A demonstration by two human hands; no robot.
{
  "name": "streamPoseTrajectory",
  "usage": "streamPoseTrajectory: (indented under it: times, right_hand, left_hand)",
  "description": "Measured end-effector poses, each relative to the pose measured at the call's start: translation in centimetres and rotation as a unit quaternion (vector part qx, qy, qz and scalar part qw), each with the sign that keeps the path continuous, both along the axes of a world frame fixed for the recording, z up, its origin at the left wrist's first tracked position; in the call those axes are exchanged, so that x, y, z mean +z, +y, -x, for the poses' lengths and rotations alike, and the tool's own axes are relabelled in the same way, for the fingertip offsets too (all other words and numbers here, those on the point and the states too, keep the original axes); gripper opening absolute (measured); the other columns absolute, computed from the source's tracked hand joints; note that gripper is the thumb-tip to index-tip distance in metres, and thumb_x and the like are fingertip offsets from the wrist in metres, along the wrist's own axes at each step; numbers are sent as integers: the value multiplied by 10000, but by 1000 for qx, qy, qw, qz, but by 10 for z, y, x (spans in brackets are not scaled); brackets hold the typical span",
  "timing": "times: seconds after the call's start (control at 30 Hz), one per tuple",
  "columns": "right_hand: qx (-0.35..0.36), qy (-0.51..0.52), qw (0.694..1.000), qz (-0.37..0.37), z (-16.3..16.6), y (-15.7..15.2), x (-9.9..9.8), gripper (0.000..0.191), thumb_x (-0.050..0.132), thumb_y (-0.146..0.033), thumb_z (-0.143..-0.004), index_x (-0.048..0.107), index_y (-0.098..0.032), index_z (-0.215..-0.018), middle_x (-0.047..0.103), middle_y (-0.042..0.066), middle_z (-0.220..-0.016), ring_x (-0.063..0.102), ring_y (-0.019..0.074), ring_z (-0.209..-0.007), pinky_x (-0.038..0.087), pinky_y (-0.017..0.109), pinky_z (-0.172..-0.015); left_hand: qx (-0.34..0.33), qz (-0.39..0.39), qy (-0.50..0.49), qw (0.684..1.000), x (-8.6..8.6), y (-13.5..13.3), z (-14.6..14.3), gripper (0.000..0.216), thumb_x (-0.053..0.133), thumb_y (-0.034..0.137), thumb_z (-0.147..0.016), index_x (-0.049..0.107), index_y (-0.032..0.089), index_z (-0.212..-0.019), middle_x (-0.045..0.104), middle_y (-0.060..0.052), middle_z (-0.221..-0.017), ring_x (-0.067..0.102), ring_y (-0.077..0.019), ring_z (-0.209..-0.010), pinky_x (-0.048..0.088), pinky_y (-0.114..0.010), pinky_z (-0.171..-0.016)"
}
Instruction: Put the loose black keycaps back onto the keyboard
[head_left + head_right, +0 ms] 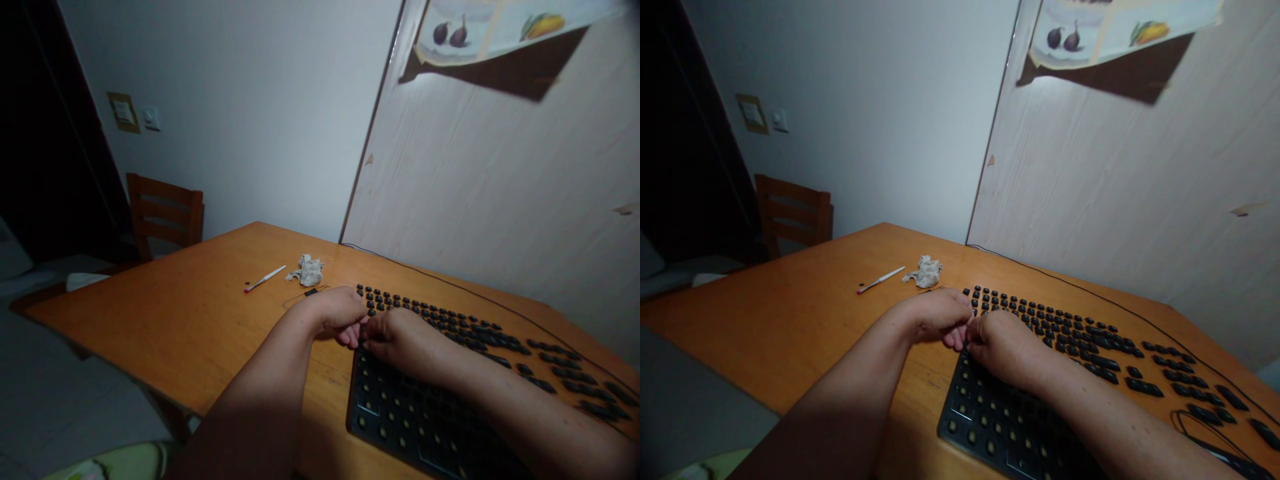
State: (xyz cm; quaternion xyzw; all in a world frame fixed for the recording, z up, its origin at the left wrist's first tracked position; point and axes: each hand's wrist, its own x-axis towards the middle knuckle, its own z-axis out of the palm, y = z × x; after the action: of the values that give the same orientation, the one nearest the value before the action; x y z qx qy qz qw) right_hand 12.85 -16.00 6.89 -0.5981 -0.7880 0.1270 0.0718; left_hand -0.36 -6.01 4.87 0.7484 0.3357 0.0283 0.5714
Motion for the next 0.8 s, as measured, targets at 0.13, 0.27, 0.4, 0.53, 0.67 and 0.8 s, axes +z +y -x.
streamPoseTrajectory:
  times: [0.13, 0.27, 0.4, 0.53, 0.67, 0.8]
  right_hand:
    - [-18, 56, 998, 12, -6, -3, -6, 132, 551, -169, -802, 666, -195, -742, 656, -21, -680, 558, 129, -616, 364, 232, -585]
    - [-46, 119, 992, 8, -17, -6, -14, 169, 557, -258, -851, 627, -184, -716, 609, -28, -643, 531, 125, -603, 366, 231, -567]
    - [-102, 165, 978, -72, -29, -13, -13, 193, 542, -337, -900, 669, -203, -845, 666, -16, -728, 587, 144, -659, 409, 247, -604]
    - [-123, 152, 968, -158, -33, -21, -5, 193, 532, -324, -920, 697, -228, -950, 710, 1, -829, 639, 163, -740, 449, 274, -675]
    - [-109, 155, 962, -196, -28, -26, -1, 177, 531, -277, -921, 699, -230, -949, 715, 11, -861, 651, 167, -780, 468, 282, -709]
    - [-104, 166, 957, -213, -27, -29, -4, 153, 540, -228, -903, 690, -229, -933, 708, 5, -872, 647, 160, -804, 476, 282, -731]
  left_hand:
    - [16, 11, -8, 1000, -2, -1, 0, 210, 441, 140, -791, 613, 127, -671, 637, -60, -569, 626, -134, -502, 491, -209, -460]
    - [44, 11, -49, 998, -5, 1, -1, 131, 476, 133, -758, 573, 145, -672, 594, -27, -547, 582, -114, -477, 433, -190, -434]
    - [46, 15, -136, 989, -1, -1, -1, 97, 505, 136, -744, 538, 148, -653, 565, -2, -565, 518, -72, -472, 381, -164, -442]
    - [0, 67, -204, 977, 4, -6, -2, 66, 539, 180, -759, 586, 140, -783, 634, -20, -671, 578, -78, -558, 447, -177, -539]
    - [1, 88, -225, 971, 6, -11, -3, 99, 567, 171, -757, 592, 141, -848, 660, -27, -679, 613, -86, -607, 469, -183, -599]
    - [9, 109, -230, 967, 7, -13, -3, 115, 596, 169, -760, 605, 129, -868, 673, -40, -722, 613, -79, -606, 467, -184, -598]
